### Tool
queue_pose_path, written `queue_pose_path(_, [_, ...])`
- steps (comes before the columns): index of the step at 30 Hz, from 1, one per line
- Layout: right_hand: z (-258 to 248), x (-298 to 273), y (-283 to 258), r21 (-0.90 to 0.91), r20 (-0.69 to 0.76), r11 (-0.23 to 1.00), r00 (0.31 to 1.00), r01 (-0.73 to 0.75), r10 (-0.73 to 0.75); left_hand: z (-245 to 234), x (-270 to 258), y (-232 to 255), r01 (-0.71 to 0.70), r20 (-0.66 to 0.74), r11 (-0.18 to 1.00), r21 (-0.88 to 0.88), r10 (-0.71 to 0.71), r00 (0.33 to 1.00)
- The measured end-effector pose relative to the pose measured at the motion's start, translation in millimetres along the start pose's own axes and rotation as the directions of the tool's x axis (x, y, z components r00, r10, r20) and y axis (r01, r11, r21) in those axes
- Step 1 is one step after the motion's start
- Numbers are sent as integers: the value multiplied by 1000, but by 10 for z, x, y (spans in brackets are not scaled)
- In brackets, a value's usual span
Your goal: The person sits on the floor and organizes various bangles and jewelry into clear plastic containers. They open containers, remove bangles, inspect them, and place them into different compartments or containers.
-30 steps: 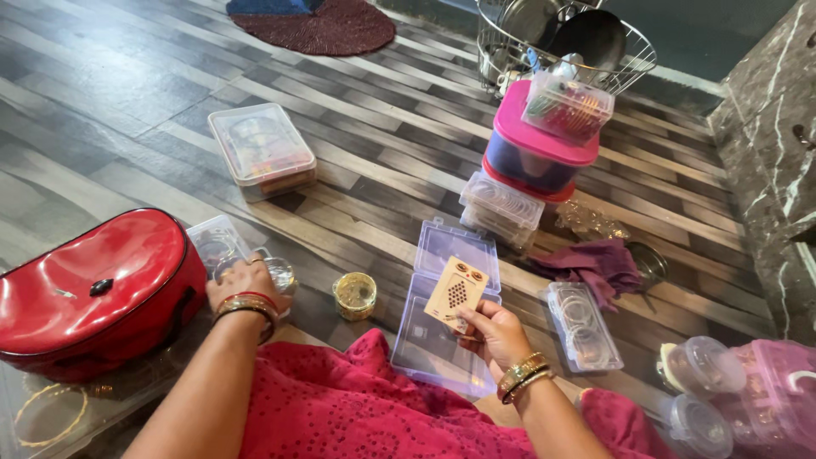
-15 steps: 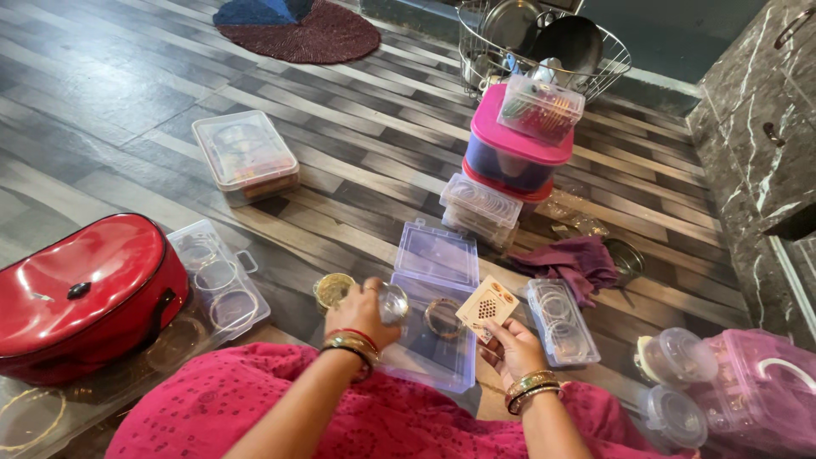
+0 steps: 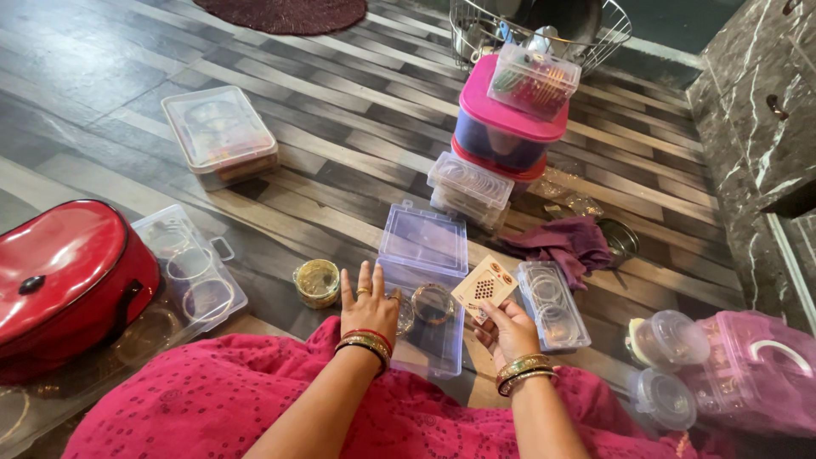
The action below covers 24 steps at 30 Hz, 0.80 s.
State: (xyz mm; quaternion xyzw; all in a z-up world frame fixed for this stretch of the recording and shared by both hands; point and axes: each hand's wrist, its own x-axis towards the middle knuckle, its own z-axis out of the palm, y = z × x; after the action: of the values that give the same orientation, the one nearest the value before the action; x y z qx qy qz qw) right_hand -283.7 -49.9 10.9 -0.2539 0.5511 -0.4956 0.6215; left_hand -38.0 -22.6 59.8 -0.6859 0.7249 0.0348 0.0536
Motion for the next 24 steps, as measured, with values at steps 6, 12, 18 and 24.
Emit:
queue_pose_path(6, [41, 19, 34, -58, 16, 998, 1000, -22, 23, 244, 192, 23, -3, -157, 1000, -14, 0, 988])
queue_pose_path(12, [52, 95, 67, -65, 17, 998, 1000, -17, 18, 375, 277, -65, 193, -378, 980, -40, -193, 906])
queue_pose_path(18, [128, 110, 134, -102, 19, 995, 1000, -15, 17, 163, 216, -116, 290, -188, 944, -154, -316, 930])
queue_pose_path(24, [169, 75, 143, -153, 36, 988, 999, 1, 4, -122, 94, -167, 320, -75, 922, -217, -343, 937])
